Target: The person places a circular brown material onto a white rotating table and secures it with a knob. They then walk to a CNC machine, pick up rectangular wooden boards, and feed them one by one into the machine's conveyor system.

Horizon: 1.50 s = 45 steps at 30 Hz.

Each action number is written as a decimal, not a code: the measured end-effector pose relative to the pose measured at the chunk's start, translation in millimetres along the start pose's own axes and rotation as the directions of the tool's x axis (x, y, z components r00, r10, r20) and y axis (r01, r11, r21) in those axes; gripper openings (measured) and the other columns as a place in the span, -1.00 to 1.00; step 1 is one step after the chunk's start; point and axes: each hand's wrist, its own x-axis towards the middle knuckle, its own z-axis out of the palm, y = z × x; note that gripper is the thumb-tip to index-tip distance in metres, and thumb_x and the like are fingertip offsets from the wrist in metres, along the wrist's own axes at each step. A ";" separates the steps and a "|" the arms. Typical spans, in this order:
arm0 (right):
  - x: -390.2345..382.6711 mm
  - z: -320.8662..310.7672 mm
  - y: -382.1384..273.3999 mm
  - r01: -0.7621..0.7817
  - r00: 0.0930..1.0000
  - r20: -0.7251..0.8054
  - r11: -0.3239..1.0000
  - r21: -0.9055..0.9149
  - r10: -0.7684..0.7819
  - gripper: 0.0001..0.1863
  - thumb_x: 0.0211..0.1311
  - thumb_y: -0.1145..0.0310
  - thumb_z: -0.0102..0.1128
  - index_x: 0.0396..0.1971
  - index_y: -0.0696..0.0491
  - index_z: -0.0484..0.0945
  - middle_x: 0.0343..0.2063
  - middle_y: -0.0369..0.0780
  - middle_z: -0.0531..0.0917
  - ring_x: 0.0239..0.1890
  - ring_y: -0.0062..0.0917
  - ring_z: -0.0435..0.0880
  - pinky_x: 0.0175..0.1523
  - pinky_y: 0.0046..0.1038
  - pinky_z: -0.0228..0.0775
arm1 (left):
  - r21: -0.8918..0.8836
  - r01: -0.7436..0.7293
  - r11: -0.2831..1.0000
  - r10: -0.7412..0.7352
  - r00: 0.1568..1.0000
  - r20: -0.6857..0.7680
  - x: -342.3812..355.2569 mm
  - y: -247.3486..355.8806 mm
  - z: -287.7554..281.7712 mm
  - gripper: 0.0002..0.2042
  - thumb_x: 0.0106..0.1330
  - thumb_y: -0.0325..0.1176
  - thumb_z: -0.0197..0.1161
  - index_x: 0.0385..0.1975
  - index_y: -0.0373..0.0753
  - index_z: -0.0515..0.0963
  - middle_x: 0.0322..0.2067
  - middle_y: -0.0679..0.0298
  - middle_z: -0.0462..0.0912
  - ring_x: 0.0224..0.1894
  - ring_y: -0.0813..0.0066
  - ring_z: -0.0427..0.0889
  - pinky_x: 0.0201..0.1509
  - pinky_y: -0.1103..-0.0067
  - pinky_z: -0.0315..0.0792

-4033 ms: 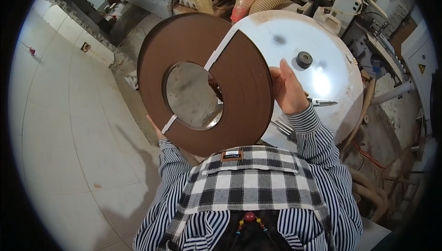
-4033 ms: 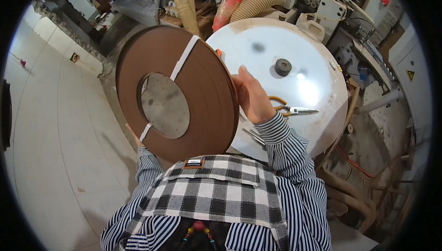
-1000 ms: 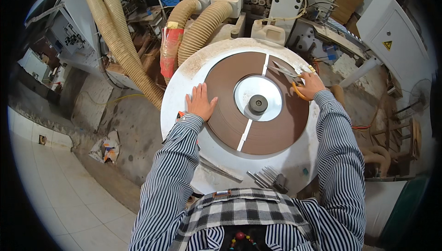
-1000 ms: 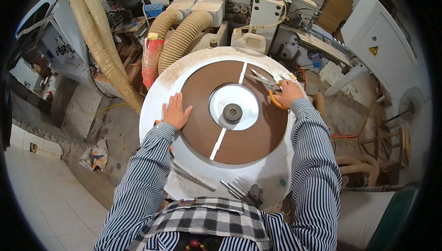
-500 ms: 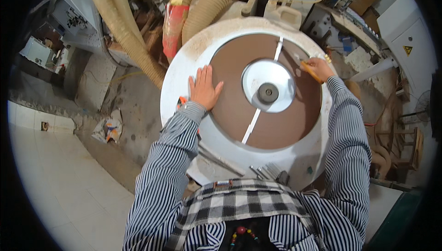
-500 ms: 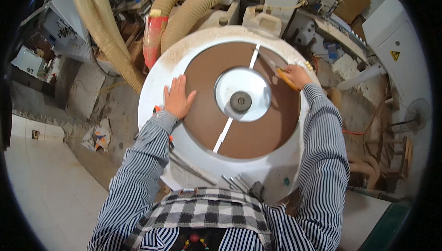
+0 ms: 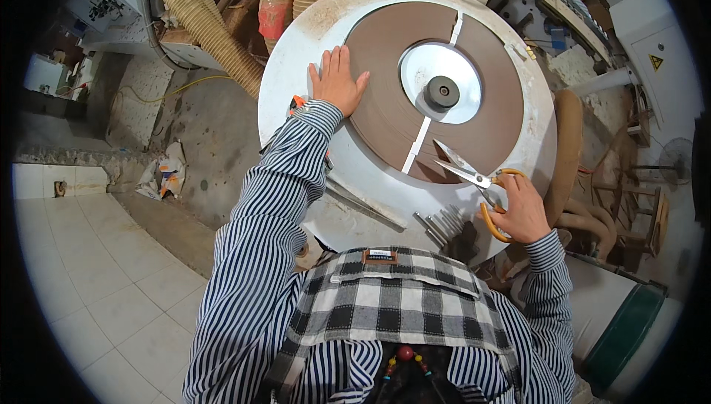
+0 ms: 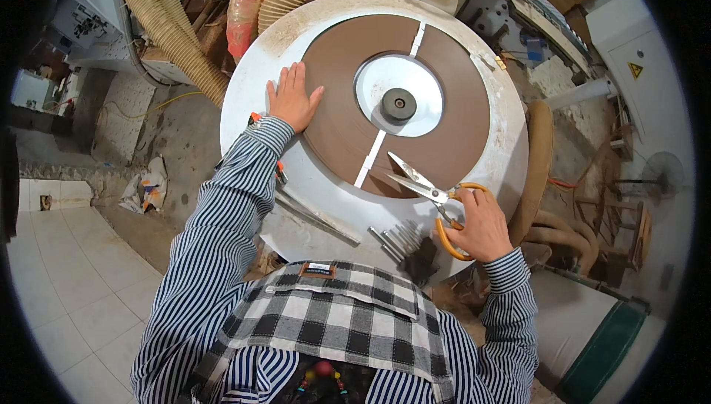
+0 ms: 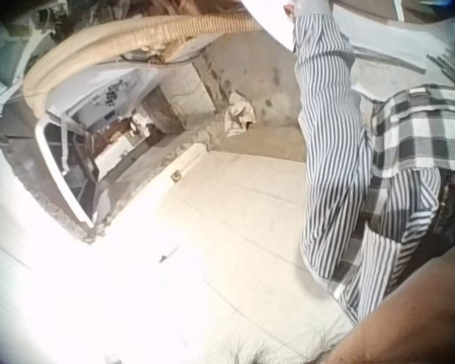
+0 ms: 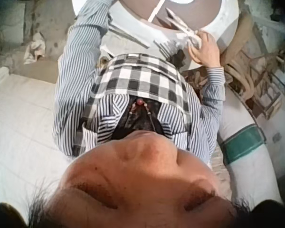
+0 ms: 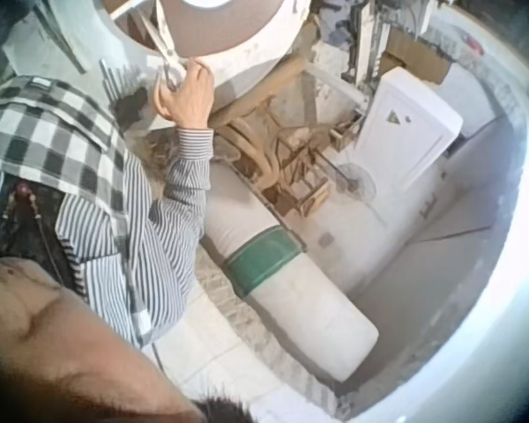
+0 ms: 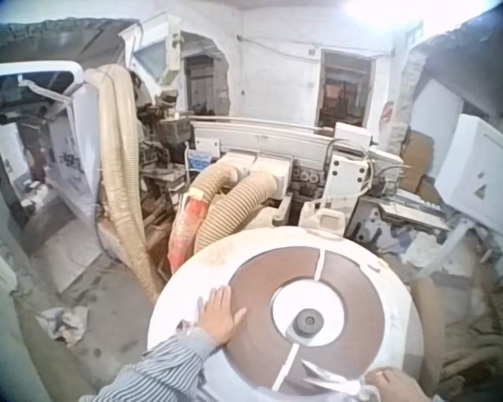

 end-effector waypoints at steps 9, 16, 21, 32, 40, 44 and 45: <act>38.8 8.0 -0.9 -0.069 0.984 0.173 0.990 0.121 0.048 -0.46 -0.14 0.04 0.33 -0.26 0.14 0.42 -0.51 -0.10 0.52 -0.46 -0.33 0.54 -0.34 -0.38 0.38 | -0.019 0.023 1.000 -0.023 1.000 0.009 -0.9 0.1 0.9 -0.31 0.25 0.06 -0.12 0.26 -0.27 -0.07 0.28 0.12 -0.04 0.34 0.19 -0.14 0.31 0.10 -0.29; -1.1 55.5 21.2 -0.168 0.983 0.049 0.769 0.617 0.176 -0.61 -0.01 0.19 0.30 -0.34 0.18 0.44 -0.62 -0.17 0.54 -0.64 -0.52 0.49 -0.49 -0.48 0.35 | -0.019 0.027 0.999 -0.027 1.000 0.006 -3.5 -0.6 0.7 -0.33 0.26 0.05 -0.11 0.26 -0.24 -0.04 0.29 0.13 -0.06 0.34 0.16 -0.17 0.31 0.09 -0.31; -27.3 51.0 35.7 -0.422 0.694 -0.315 0.720 0.551 0.647 -0.67 0.07 0.23 0.23 -0.38 0.20 0.39 -0.56 -0.13 0.56 -0.54 -0.45 0.53 -0.39 -0.43 0.36 | 0.065 -0.402 0.913 0.404 0.915 -0.022 -59.5 46.8 -32.8 -0.59 0.25 -0.07 -0.03 -0.01 -0.16 0.40 0.21 0.16 0.15 0.31 0.14 -0.05 0.24 -0.06 -0.24; 32.9 40.7 12.8 -0.105 0.803 -0.588 0.994 0.027 0.100 -0.65 0.00 0.26 0.17 -0.21 0.11 0.48 -0.02 -0.07 0.41 0.08 -0.19 0.32 0.10 -0.23 0.21 | -0.699 -0.426 0.574 0.631 0.774 0.046 -152.9 70.8 -27.5 -0.94 0.19 -0.40 0.10 -0.38 -0.20 0.46 -0.41 0.22 0.50 -0.25 0.27 0.47 -0.02 0.40 0.27; 79.1 92.3 -22.1 -0.005 0.905 -0.425 1.000 -0.025 -0.006 -0.49 0.14 0.10 0.01 0.09 -0.04 0.30 0.15 -0.17 0.25 0.24 -0.24 0.09 0.26 -0.07 -0.10 | -0.959 0.223 0.176 0.651 0.704 0.283 -158.1 79.3 -146.7 -0.89 0.31 -0.38 0.01 -0.27 -0.23 0.30 -0.44 0.38 0.34 -0.44 0.69 0.34 -0.36 0.69 0.34; 74.9 87.5 -25.8 -0.027 0.904 -0.428 1.000 -0.001 0.024 -0.51 0.12 0.13 0.02 0.06 0.00 0.34 0.12 -0.15 0.28 0.24 -0.22 0.10 0.25 -0.06 -0.10 | -0.981 0.173 0.091 0.293 0.936 0.193 -31.6 126.9 -144.9 -0.79 0.22 -0.38 0.11 -0.18 -0.21 0.35 -0.54 0.47 0.29 -0.59 0.80 0.23 -0.61 0.80 0.14; 72.9 82.1 -28.8 -0.014 0.903 -0.429 1.000 0.011 0.017 -0.50 0.11 0.13 0.03 0.06 0.00 0.33 0.11 -0.15 0.28 0.23 -0.23 0.10 0.26 -0.07 -0.10 | -0.943 0.318 0.096 0.325 0.886 0.331 4.4 130.7 -126.6 -0.79 0.22 -0.35 0.12 -0.17 -0.20 0.37 -0.51 0.46 0.35 -0.58 0.80 0.22 -0.59 0.77 0.15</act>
